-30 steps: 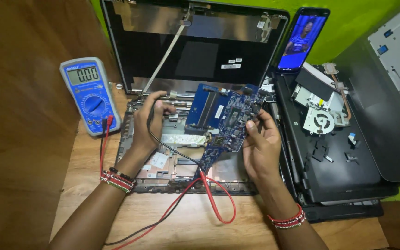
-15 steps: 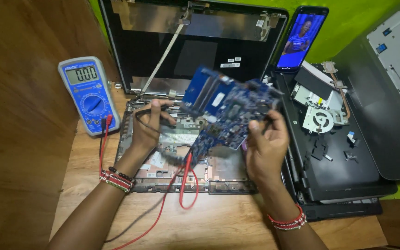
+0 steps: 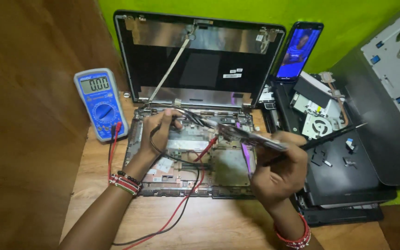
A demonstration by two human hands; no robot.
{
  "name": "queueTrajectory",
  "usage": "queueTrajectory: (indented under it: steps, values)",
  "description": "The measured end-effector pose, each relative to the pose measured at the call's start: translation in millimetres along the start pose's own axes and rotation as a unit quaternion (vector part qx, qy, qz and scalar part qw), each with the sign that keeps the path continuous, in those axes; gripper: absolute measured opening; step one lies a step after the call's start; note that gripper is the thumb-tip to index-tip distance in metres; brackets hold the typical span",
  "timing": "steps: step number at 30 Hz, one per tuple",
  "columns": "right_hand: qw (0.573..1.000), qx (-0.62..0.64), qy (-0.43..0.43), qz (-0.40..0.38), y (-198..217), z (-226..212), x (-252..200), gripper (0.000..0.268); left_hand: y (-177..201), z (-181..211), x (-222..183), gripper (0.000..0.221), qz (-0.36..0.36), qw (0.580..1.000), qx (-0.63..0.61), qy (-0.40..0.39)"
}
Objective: Checking motherboard continuity with a multimeter and performing a visual inspection of the board.
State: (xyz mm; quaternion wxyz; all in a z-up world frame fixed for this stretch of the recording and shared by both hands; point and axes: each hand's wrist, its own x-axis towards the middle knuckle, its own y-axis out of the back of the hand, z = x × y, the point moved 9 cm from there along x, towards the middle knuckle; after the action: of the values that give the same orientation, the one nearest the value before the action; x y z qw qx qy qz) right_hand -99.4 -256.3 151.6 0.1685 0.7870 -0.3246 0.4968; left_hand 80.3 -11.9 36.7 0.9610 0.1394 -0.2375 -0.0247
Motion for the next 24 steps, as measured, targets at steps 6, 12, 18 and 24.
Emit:
queueTrajectory:
  steps: [6,12,18,24]
  values:
    - [0.997,0.019,0.072,-0.035,-14,0,16,0.018,-11,-8,0,0.035,-0.032,0.997,0.052,-0.044]
    - [0.993,0.010,0.106,-0.047,-43,-4,28,0.018,-16,17,-6,0.028,-0.087,0.996,0.009,-0.004]
    - [0.991,0.063,0.106,-0.060,-74,-23,34,0.017,-27,23,-12,0.018,-0.176,0.983,-0.051,-0.002]
    - [0.989,-0.018,0.141,-0.027,-76,-16,39,0.016,-23,39,-16,0.035,-0.195,0.980,-0.003,-0.042]
